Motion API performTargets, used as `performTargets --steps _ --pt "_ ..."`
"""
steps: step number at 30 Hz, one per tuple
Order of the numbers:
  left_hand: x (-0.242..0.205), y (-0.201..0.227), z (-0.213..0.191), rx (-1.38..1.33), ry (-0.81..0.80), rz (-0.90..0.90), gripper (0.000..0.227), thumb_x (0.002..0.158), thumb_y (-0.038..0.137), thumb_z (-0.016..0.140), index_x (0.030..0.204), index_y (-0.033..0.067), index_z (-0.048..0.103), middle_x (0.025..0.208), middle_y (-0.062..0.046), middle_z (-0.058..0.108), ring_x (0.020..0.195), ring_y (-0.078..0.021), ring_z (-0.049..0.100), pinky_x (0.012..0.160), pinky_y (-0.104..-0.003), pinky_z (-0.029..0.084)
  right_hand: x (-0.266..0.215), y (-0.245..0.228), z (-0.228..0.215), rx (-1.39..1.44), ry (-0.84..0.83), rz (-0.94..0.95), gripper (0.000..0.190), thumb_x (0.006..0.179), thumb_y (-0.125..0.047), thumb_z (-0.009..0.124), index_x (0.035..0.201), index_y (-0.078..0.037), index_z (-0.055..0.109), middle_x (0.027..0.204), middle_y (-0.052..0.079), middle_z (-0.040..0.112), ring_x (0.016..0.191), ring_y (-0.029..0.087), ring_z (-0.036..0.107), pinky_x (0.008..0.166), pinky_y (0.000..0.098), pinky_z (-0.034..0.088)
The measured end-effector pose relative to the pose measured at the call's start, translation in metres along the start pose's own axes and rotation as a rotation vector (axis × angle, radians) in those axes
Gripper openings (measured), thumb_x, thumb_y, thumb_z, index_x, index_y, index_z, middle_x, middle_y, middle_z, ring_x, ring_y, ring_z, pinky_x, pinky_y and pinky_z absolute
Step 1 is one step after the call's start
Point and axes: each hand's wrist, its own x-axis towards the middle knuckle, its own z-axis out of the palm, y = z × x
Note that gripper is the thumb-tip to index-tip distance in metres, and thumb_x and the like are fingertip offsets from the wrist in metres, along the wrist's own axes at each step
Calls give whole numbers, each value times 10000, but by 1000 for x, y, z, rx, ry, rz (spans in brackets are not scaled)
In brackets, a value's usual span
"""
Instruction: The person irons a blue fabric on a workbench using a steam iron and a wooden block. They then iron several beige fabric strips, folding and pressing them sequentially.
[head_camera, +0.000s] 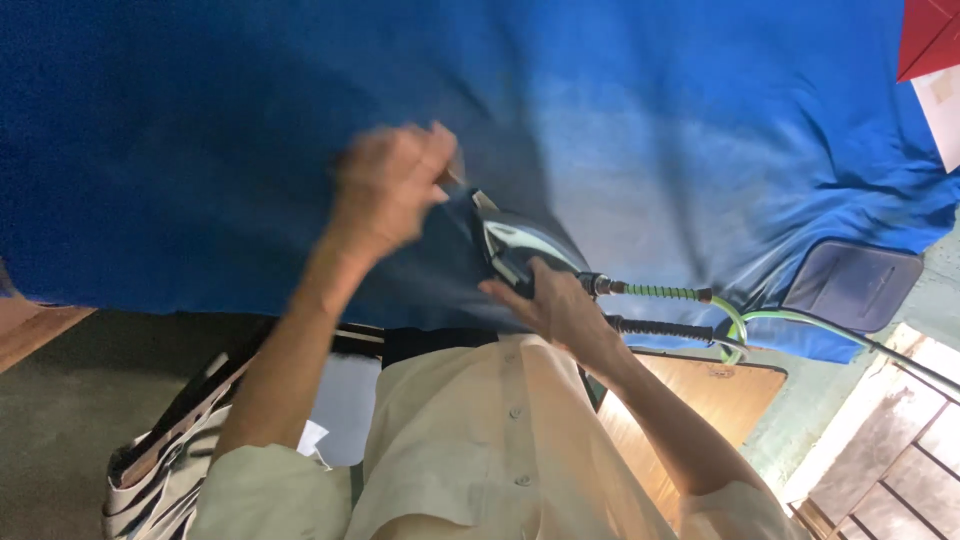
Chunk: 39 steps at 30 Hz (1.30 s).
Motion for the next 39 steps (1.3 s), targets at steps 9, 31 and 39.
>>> performTargets --steps 9,31,39 --pt "-35 3 123 -151 -54 420 545 1029 282 563 1561 205 478 1294 -104 545 1177 -330 517 1084 -494 408 -28 30 -6 -83 -257 105 630 915 -636 631 979 -9 652 809 238 737 776 367 772 566 379 626" --pt "-54 109 142 -63 -263 615 771 718 104 783 1419 284 516 1254 23 531 1128 -279 511 1078 -487 393 -123 413 -97 -401 88 433 583 866 -363 699 1294 12 573 1040 217 691 887 349 735 765 383 567" --pt "62 61 67 191 -160 237 721 869 242 811 1511 148 495 1317 -173 585 1244 -422 528 1059 -640 401 -113 289 -185 902 890 896 732 899 -940 461 821 -213 480 585 -34 441 499 82 479 467 281 510"
